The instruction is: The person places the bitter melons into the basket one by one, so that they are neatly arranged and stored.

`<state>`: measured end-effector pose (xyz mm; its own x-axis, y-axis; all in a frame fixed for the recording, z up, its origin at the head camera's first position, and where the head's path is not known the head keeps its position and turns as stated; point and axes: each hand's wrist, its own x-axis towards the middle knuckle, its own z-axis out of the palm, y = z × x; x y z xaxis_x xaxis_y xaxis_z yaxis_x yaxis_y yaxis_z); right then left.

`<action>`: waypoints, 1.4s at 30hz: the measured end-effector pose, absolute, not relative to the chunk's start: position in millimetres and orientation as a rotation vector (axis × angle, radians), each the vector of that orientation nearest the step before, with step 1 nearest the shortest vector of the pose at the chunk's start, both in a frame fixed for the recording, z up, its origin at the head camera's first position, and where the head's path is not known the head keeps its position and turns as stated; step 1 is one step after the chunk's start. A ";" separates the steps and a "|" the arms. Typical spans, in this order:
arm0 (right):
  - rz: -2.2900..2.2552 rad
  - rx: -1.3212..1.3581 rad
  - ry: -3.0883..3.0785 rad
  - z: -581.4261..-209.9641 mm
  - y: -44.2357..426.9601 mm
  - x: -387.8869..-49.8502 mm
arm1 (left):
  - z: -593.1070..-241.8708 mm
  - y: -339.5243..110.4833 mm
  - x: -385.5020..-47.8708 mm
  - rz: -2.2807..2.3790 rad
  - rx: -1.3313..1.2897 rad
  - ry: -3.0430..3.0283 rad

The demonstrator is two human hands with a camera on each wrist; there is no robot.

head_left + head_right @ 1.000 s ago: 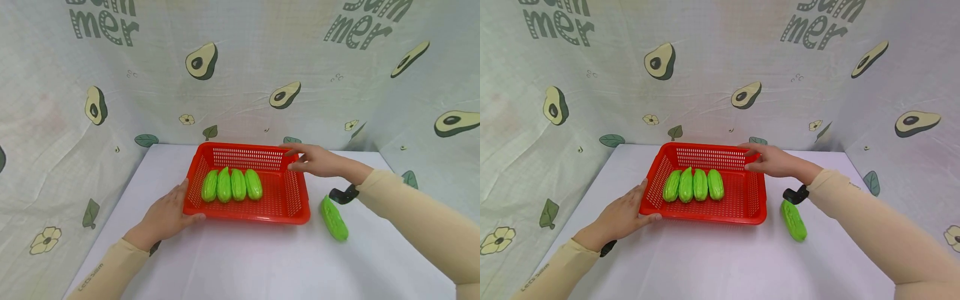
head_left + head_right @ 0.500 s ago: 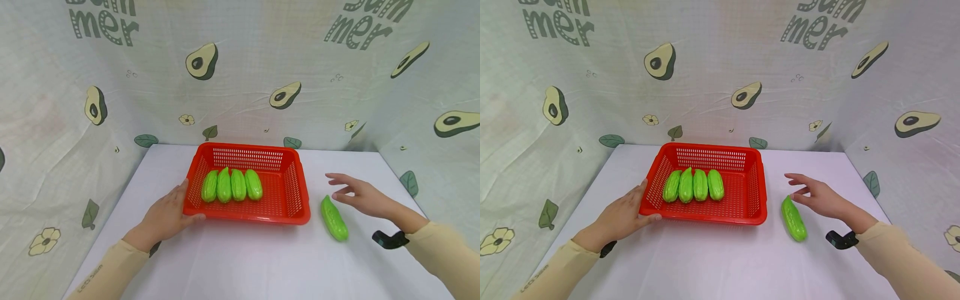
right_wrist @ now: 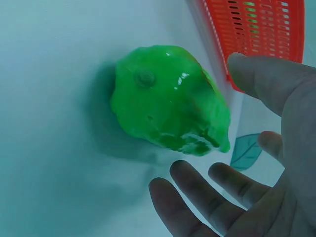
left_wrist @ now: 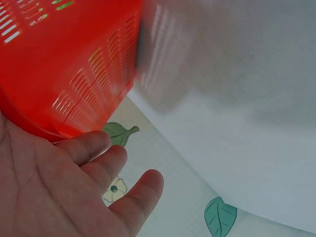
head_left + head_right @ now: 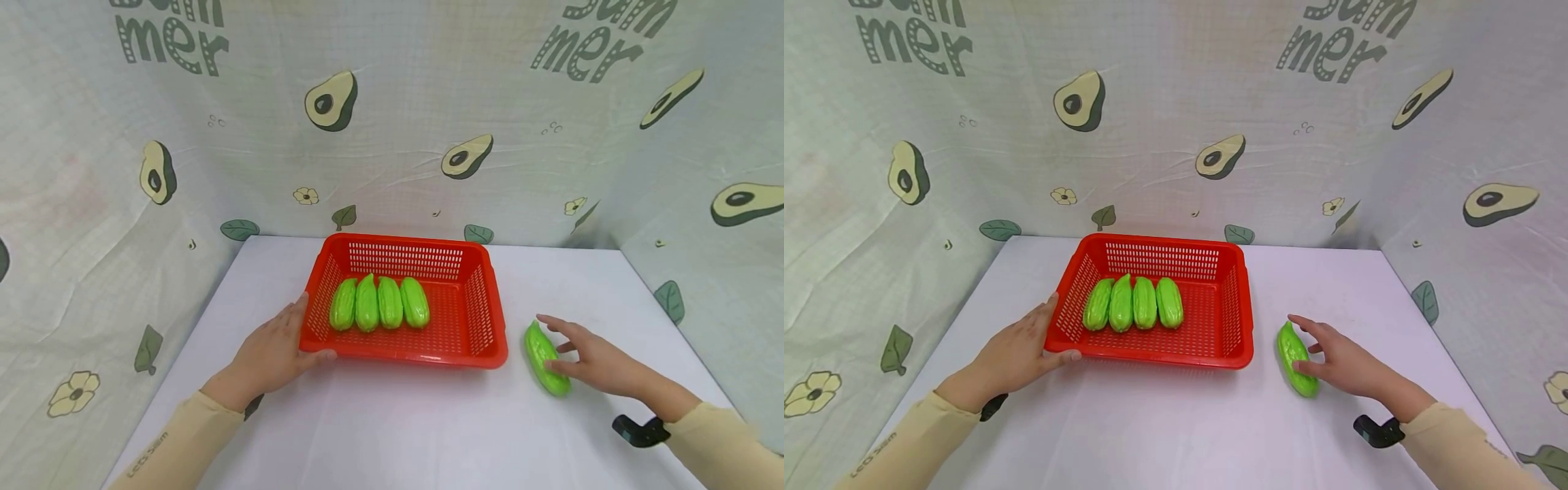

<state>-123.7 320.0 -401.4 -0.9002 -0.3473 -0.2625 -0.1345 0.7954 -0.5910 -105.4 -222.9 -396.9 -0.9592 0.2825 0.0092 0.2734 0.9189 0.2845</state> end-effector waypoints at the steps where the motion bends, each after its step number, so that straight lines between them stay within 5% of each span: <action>1: -0.814 -0.360 2.619 -403.5 318.7 -122.6 | -396.7 -222.8 -105.3 0.443 0.442 3.046; 25: -0.893 -0.377 2.557 -406.7 323.0 -125.1 | -396.0 -222.0 -104.9 0.432 0.442 3.047; 42: -0.905 -0.447 2.696 -344.0 323.3 -165.4 | -395.7 -221.4 -104.0 0.430 0.440 3.054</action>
<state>-165.4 323.3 -344.0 -0.9183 -0.3674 -0.1474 -0.2041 0.7585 -0.6188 -104.0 -221.4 -395.7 -0.9597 0.2806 0.0129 0.2733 0.9220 0.2744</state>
